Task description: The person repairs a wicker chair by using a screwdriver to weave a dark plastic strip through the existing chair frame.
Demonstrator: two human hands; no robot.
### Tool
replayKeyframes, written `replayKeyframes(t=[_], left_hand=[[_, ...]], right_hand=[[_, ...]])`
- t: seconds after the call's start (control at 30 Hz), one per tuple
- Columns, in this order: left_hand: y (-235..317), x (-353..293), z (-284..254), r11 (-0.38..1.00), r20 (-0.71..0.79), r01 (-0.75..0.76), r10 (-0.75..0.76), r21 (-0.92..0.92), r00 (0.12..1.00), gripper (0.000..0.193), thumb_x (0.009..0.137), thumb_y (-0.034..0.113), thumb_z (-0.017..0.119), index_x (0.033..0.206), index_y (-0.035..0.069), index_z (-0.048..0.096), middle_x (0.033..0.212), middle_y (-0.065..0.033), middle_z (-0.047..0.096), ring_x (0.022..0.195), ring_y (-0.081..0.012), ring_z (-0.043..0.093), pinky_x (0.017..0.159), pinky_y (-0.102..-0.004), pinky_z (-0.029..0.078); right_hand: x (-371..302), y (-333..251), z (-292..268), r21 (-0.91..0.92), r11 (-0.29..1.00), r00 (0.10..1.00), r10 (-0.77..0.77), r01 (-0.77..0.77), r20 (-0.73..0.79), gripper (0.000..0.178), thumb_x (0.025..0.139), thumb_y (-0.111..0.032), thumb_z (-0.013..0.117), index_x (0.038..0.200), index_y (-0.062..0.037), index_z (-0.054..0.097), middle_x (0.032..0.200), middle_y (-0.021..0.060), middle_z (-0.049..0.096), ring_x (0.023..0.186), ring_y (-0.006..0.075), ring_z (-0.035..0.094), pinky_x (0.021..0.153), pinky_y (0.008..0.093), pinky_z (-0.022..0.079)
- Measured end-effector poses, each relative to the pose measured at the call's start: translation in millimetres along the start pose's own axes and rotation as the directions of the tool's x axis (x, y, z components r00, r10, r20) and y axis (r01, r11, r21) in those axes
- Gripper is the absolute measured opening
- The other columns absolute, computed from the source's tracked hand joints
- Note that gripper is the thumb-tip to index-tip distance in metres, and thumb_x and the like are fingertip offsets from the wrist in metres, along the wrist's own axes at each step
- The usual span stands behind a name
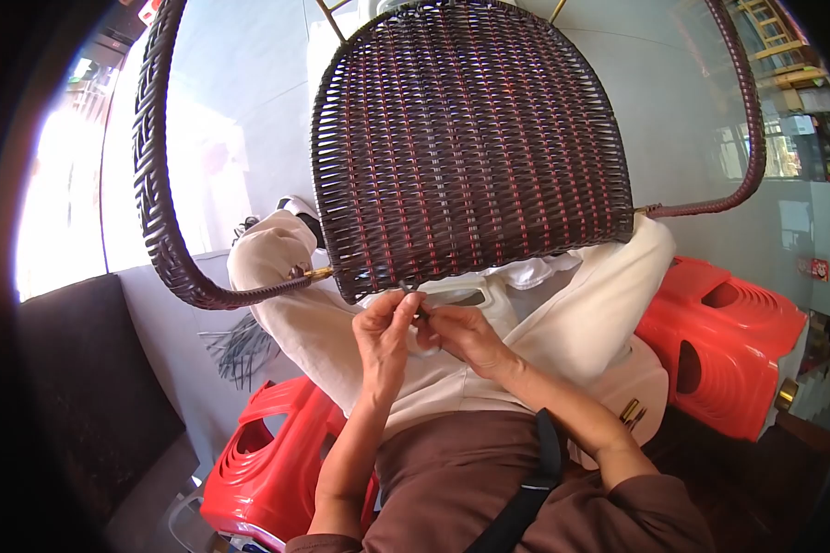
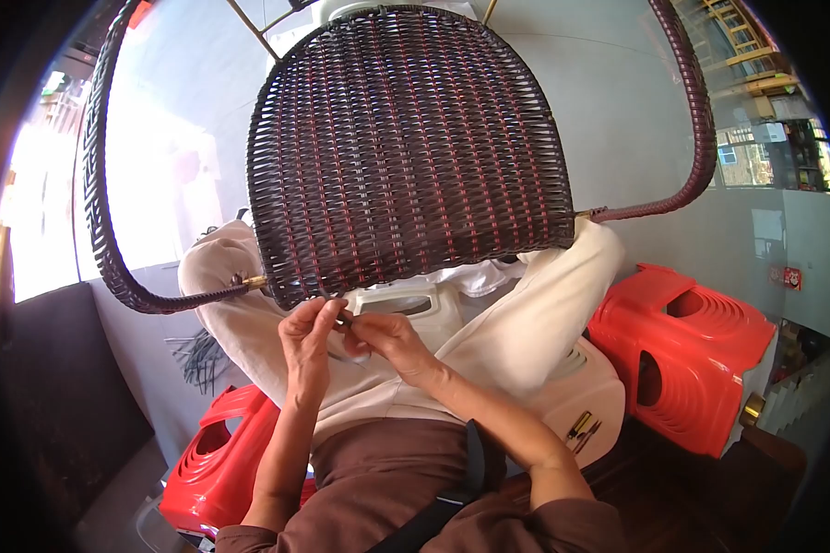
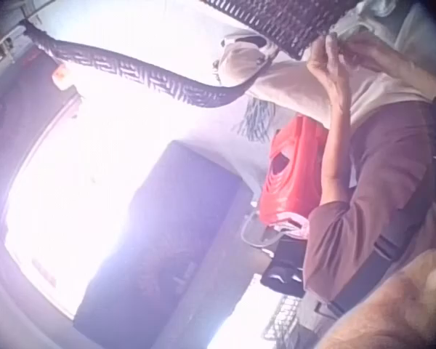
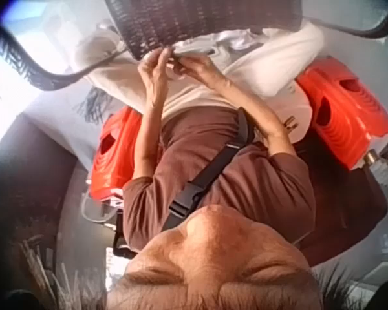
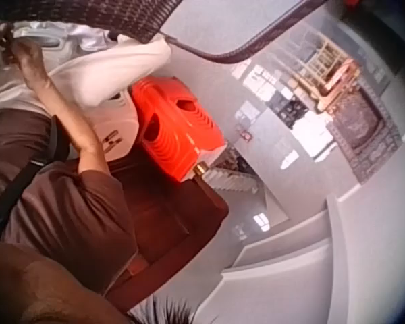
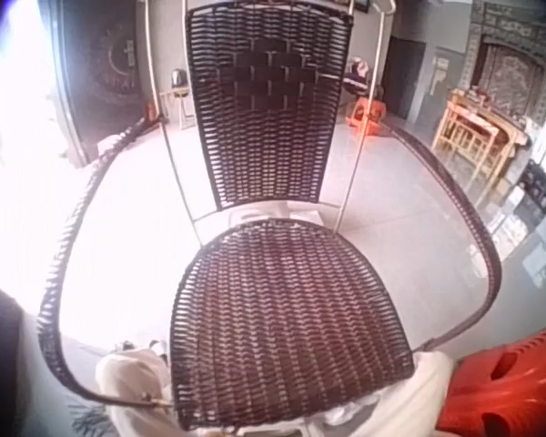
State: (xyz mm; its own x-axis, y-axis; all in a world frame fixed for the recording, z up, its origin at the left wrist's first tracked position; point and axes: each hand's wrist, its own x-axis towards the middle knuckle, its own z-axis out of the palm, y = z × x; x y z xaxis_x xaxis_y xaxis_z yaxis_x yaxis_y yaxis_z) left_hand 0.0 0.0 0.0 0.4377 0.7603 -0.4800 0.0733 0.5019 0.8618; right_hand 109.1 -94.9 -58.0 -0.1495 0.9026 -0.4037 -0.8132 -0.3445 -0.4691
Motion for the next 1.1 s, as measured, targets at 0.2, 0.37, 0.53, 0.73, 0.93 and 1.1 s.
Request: replayKeyframes(t=[0.2,0.37,0.53,0.73,0.93,1.1], left_hand=[[17,-15,-13,0.991,-0.002,-0.019,0.019,-0.131,1.000,0.018,0.090,0.012,0.054,0.087,-0.004,0.060,0.072,-0.0070,0.061,0.065,-0.0141,0.061,0.063,-0.0250,0.051],[31,-16,-10,0.991,-0.002,-0.002,0.001,-0.135,1.000,0.016,0.090,0.014,0.053,0.089,-0.001,0.058,0.069,-0.0058,0.058,0.054,-0.0131,0.059,0.051,-0.0240,0.052],[48,-1,-5,1.000,-0.054,-0.019,0.020,0.004,0.998,0.018,0.091,0.013,0.052,0.090,-0.002,0.062,0.065,-0.0041,0.057,0.049,-0.0092,0.053,0.044,-0.0191,0.042],[1,10,0,0.994,0.014,0.109,-0.109,0.022,0.994,0.018,0.090,0.011,0.053,0.090,-0.006,0.061,0.061,-0.0005,0.052,0.048,-0.0059,0.047,0.042,-0.0193,0.037],[-18,11,6,0.993,-0.024,0.114,-0.114,0.022,0.993,0.023,0.090,0.015,0.053,0.085,-0.006,0.061,0.057,-0.0011,0.051,0.045,-0.0059,0.044,0.041,-0.0193,0.034],[-21,17,7,0.994,-0.046,0.085,-0.082,0.070,0.996,0.023,0.089,0.014,0.054,0.078,-0.005,0.060,0.054,-0.0011,0.049,0.043,-0.0057,0.042,0.039,-0.0196,0.031]], right_hand=[[3,-32,24,-0.957,0.162,0.676,-0.736,0.241,0.046,0.032,0.076,-0.004,0.061,0.108,-0.0107,0.062,0.080,0.0057,0.056,0.067,0.0178,0.059,0.054,0.0268,0.048],[23,-28,19,-0.938,-0.224,0.654,-0.674,0.263,0.344,0.037,0.068,-0.003,0.059,0.105,-0.0095,0.062,0.079,0.0038,0.051,0.064,0.0165,0.055,0.053,0.0267,0.048],[23,-10,3,-0.824,-0.506,0.597,-0.588,0.255,0.546,0.027,0.068,-0.008,0.058,0.095,-0.0036,0.061,0.083,0.0023,0.050,0.075,0.0152,0.053,0.058,0.0247,0.048],[12,17,-16,-0.806,-0.475,0.724,-0.406,0.354,0.557,0.019,0.068,-0.011,0.057,0.086,-0.0055,0.060,0.084,0.0018,0.045,0.078,0.0171,0.048,0.060,0.0257,0.047],[18,28,-30,-0.815,-0.444,0.737,-0.391,0.373,0.551,0.014,0.068,-0.012,0.057,0.081,-0.0063,0.059,0.086,0.0015,0.046,0.080,0.0175,0.047,0.060,0.0266,0.047],[20,26,-31,-0.833,-0.413,0.748,-0.400,0.369,0.530,0.011,0.069,-0.011,0.056,0.079,-0.0064,0.058,0.086,0.0024,0.046,0.080,0.0183,0.048,0.060,0.0275,0.047]])
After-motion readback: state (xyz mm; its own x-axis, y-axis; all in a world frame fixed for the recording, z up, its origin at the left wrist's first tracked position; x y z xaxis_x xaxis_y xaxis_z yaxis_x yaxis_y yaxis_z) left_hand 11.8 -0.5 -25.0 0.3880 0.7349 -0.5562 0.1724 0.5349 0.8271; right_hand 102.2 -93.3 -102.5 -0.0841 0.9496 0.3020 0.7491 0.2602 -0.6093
